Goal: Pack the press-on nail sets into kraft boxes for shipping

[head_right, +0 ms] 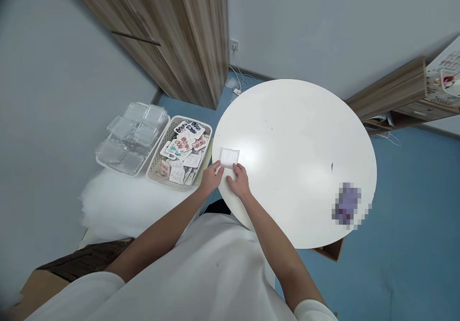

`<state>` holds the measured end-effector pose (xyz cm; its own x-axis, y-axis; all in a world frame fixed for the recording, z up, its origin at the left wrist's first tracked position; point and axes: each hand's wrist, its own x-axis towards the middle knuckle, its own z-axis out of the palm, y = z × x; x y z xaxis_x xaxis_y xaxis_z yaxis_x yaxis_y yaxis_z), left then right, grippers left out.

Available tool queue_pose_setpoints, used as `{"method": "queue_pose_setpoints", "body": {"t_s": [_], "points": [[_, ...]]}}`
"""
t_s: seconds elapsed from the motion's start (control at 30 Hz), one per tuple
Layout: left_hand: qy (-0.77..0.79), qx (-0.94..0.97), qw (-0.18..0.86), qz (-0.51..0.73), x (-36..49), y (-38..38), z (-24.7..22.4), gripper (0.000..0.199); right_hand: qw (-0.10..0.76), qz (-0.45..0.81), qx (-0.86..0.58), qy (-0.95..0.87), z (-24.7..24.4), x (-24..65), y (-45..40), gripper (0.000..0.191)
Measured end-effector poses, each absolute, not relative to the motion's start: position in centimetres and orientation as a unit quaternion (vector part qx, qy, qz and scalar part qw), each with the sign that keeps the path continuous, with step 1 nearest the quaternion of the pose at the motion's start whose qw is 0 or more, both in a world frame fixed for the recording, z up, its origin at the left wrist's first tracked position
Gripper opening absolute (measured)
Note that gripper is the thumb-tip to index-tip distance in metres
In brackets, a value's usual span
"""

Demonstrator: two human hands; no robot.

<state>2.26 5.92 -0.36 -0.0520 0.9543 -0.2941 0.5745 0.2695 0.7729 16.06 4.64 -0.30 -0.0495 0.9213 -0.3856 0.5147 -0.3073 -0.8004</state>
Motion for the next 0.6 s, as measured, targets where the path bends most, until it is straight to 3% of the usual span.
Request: {"method": "queue_pose_setpoints", "body": {"t_s": [0.6], "points": [[0.710,0.493,0.407,0.296,3.4,3.8,1.4,0.045,0.256,0.545,-0.595,-0.533,2.3,18.3,2.7,0.057]]}}
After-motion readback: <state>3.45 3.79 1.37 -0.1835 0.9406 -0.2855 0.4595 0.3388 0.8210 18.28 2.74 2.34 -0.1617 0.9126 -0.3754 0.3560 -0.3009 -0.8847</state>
